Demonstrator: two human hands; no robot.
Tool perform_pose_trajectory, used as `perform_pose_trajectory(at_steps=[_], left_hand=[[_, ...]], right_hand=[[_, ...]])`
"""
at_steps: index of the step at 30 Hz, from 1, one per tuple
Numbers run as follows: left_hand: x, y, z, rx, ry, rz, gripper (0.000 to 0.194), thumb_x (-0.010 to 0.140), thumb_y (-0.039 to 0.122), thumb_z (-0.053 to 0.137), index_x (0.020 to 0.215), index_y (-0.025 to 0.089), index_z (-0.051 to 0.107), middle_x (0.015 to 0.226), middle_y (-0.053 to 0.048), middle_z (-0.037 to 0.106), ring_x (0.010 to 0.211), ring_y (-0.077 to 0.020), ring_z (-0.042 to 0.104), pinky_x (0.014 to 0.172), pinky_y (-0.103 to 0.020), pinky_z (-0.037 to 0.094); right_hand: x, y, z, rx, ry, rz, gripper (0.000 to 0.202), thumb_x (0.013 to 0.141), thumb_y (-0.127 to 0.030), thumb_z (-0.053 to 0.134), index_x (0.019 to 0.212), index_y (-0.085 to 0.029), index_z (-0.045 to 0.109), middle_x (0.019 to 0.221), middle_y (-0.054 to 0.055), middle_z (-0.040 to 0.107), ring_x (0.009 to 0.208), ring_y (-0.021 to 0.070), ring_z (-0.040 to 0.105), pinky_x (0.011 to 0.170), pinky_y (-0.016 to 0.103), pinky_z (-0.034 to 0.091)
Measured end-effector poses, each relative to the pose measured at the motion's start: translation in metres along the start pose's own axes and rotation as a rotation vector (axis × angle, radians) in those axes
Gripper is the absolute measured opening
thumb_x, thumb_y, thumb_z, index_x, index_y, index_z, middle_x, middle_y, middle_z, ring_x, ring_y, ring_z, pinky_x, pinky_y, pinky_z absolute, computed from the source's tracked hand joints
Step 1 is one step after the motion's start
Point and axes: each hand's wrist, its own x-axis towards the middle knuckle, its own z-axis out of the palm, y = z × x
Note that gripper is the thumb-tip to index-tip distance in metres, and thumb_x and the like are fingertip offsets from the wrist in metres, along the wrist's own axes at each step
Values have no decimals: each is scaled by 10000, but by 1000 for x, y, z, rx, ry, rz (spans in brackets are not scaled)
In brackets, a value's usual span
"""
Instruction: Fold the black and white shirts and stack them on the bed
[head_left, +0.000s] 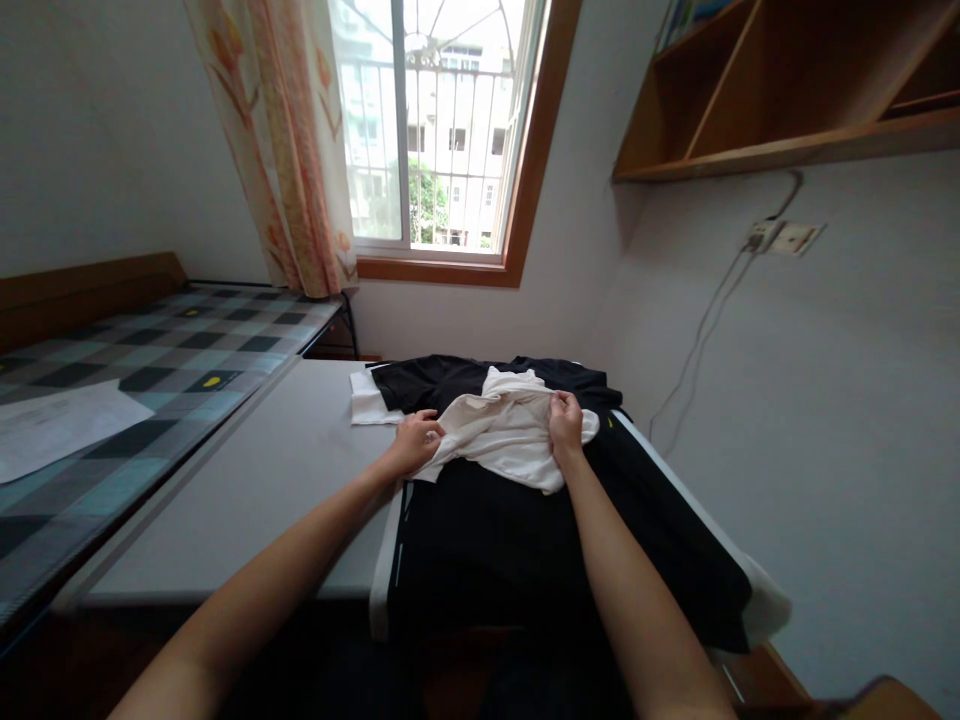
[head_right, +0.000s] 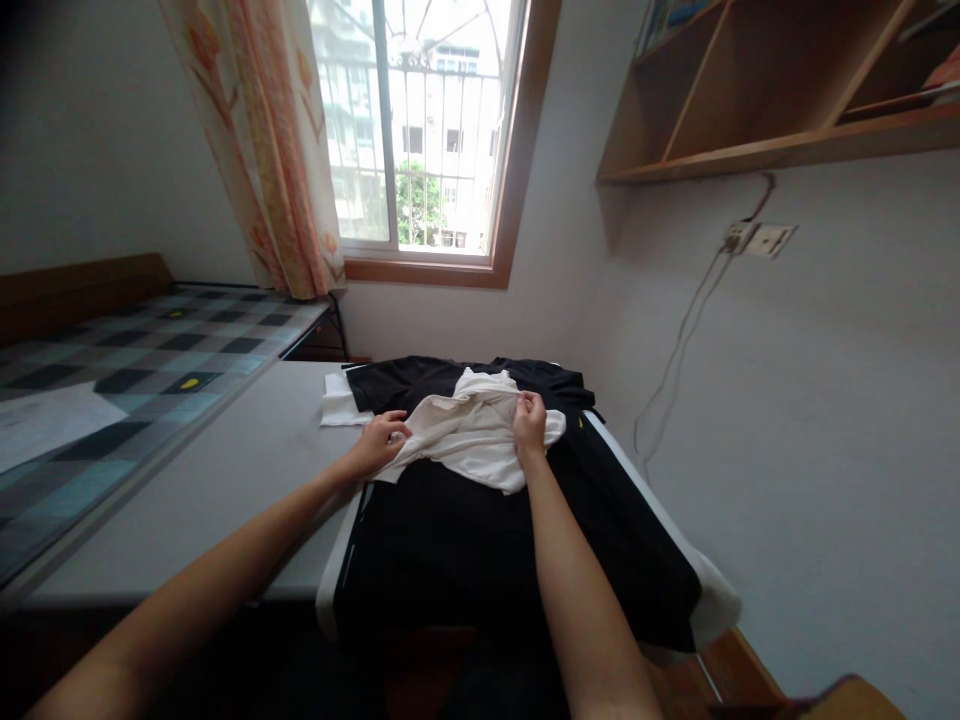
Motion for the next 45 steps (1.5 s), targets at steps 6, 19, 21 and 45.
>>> perform_pose_trajectory(at_steps=[6, 19, 21, 45], left_hand=[[-2, 12, -5, -197, -15, 114, 364, 680, 54, 561, 954, 205, 748, 1101, -83, 711, 1059, -245, 632, 988, -420, 434], [5, 25, -35, -415, 155, 24, 196, 738, 356, 682, 800, 175, 639, 652, 42, 543, 605, -114, 460, 571, -224, 370], [9, 24, -40, -476, 293, -47, 281, 809, 440, 608, 719, 174, 608, 631, 33, 529, 612, -119, 461, 582, -228, 379], [27, -22, -39, -654, 706, -271, 286, 846, 440, 477, 890, 188, 606, 878, -37, 656, 863, -181, 610, 819, -280, 482]], right_hand=[[-8, -3, 2, -30, -144, -50, 381, 723, -559, 558, 869, -207, 565, 607, -48, 475, 559, 138, 417, 545, 263, 342], [9, -3, -9, 359, 29, 25, 335, 723, -522, 578, 887, -238, 510, 756, -48, 559, 659, 125, 537, 627, 249, 443], [15, 0, -9, 412, 124, -11, 302, 743, -517, 518, 869, -246, 478, 788, -43, 557, 715, 130, 560, 684, 263, 457], [-11, -16, -13, -636, -96, -330, 348, 842, -498, 488, 674, -231, 635, 603, 35, 588, 618, 206, 541, 607, 288, 351]])
